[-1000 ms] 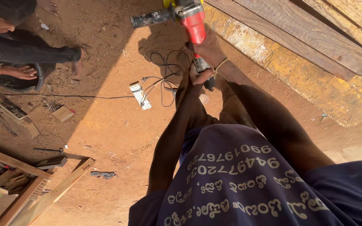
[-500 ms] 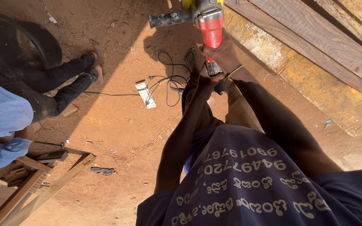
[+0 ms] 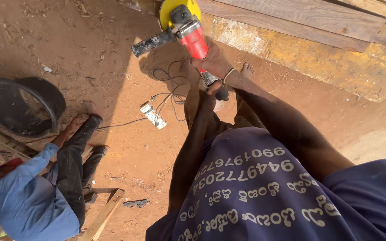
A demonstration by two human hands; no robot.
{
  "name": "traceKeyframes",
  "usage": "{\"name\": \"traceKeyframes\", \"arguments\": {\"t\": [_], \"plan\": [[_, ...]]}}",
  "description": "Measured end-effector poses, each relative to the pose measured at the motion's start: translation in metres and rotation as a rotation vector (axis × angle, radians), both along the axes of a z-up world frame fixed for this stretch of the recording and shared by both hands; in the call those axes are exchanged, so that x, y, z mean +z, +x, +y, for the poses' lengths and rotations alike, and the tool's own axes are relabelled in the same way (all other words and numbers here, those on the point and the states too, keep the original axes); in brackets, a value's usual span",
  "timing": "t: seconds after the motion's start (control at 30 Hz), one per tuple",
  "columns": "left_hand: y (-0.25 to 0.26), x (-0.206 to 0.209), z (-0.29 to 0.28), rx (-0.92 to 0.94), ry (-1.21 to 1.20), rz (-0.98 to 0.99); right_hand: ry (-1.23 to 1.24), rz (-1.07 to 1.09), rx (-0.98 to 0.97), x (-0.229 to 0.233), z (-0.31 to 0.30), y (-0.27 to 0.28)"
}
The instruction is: The person uses an angle grinder with a sanding disc to smooth wood beams on a workbench. They then move to sand wood boards on the ground and handle an electrical plug to connect tools.
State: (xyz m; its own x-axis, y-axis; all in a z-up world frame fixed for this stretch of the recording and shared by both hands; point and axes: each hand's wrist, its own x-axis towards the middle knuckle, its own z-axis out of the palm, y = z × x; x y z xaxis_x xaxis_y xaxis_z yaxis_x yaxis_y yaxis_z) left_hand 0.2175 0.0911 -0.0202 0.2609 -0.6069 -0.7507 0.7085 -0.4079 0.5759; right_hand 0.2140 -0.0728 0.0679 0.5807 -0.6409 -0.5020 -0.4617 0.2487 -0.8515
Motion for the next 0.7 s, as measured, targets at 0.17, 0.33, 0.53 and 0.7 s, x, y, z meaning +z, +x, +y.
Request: {"name": "traceKeyframes", "arguments": {"t": [0.17, 0.33, 0.53, 0.7], "plan": [[-0.126, 0.064, 0.0, -0.094, -0.186, 0.095, 0.141, 0.05, -0.255, 0.027, 0.015, -0.165], [-0.23, 0.051, -0.014, -0.514, -0.376, 0.196, 0.146, -0.007, -0.671, 0.019, 0.046, -0.316], [-0.287, 0.077, -0.076, -1.111, -0.148, -0.291, 0.352, -0.276, -1.228, 0.026, 0.046, -0.41], [-0.257, 0.143, -0.132, -1.481, -0.415, -0.994, 0.443, -0.911, -1.399, 0.047, 0.042, -0.399]]}}
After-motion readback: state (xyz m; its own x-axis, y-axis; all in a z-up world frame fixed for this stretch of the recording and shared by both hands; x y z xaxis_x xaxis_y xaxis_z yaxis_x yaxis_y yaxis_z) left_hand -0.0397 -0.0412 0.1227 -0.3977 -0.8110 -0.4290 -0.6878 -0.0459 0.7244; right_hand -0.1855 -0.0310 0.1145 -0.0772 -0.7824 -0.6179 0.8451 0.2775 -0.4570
